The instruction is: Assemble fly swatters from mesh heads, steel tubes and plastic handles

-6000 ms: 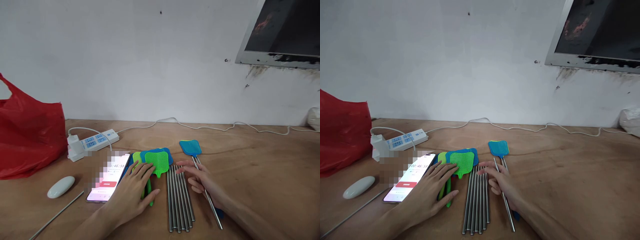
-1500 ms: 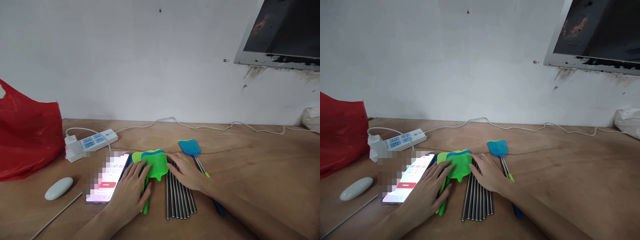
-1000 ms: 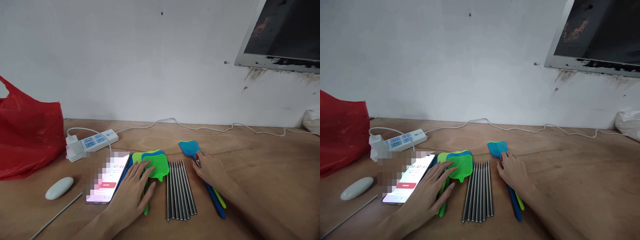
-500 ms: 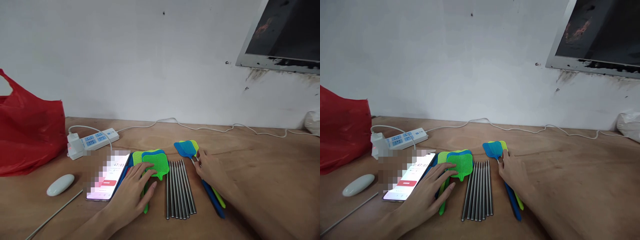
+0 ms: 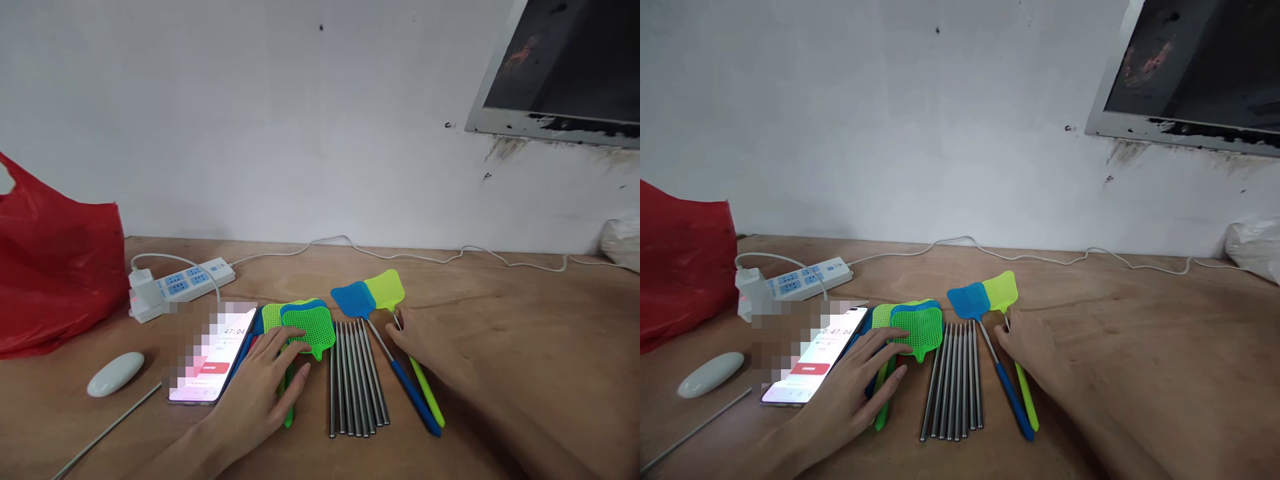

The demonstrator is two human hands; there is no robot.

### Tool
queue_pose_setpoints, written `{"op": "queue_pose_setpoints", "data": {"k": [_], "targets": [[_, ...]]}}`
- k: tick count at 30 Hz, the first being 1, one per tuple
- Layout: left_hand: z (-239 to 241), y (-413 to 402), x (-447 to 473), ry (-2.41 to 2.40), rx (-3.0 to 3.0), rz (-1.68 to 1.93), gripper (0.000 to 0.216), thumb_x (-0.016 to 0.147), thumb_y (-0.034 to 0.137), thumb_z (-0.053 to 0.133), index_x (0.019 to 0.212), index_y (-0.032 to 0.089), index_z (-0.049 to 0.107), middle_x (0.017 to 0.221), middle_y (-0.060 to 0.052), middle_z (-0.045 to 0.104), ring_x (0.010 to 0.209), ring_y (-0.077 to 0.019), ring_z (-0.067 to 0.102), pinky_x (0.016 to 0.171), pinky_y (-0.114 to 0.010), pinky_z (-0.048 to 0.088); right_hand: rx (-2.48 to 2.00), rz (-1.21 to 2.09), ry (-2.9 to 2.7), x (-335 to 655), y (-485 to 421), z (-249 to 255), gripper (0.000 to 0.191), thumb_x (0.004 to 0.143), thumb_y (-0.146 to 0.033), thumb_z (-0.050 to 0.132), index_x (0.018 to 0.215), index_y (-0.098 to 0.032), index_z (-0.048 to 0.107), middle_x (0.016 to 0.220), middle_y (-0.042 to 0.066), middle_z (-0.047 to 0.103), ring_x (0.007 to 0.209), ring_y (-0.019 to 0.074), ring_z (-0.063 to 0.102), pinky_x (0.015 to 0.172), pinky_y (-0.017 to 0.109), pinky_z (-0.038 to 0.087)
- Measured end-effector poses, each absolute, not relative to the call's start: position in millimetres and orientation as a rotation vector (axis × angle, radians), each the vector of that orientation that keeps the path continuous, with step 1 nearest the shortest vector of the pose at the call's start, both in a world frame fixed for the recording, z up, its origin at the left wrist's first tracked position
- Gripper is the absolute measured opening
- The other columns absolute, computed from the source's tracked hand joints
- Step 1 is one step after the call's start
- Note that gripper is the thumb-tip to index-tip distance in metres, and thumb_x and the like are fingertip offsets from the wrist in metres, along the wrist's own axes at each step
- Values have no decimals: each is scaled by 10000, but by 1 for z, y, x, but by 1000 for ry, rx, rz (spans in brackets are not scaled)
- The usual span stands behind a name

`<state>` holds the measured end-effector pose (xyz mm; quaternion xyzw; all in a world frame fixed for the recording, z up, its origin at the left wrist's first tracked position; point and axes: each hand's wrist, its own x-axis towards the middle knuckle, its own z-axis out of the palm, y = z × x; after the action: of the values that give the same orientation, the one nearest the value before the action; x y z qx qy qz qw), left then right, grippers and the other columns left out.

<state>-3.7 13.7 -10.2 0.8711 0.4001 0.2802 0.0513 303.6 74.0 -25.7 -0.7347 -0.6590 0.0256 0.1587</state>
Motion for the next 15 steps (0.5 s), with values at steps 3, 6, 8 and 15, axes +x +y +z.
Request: {"op": "queue_pose_setpoints", "data": {"k": [3, 6, 8, 15], "targets": [[-11, 14, -4, 1210, 2649, 858, 198, 997, 236, 457, 1115, 216, 615, 1233, -103, 594, 1159, -299, 560, 958, -463, 497, -2018, 163, -1758, 306, 77, -27, 37, 807, -197, 593, 775, -197, 574, 698, 67, 631, 688, 238, 607, 583, 301, 272], [-11, 13, -4, 1213, 2630, 860, 196, 1000, 240, 460, 1125, 218, 609, 1242, -104, 587, 1178, -302, 547, 966, -468, 489, -1869, 306, -1633, 308, 80, -24, 50, 836, -232, 576, 795, -211, 554, 652, 22, 583, 639, 210, 576, 567, 289, 284], [-11, 13, -5, 1210, 2612, 855, 194, 1003, 241, 456, 1129, 220, 602, 1240, -105, 585, 1179, -302, 543, 968, -470, 485, -1737, 444, -1557, 307, 81, -20, 120, 865, -324, 557, 796, -227, 539, 597, -16, 540, 568, 186, 541, 530, 276, 287], [-11, 15, -6, 1153, 2571, 907, 187, 1004, 228, 454, 1121, 233, 599, 1223, -94, 580, 1160, -282, 541, 965, -432, 469, -1299, 1019, -1269, 286, 71, -9, 379, 800, -609, 588, 737, -236, 558, 434, -76, 470, 345, 106, 382, 361, 228, 246]]}}
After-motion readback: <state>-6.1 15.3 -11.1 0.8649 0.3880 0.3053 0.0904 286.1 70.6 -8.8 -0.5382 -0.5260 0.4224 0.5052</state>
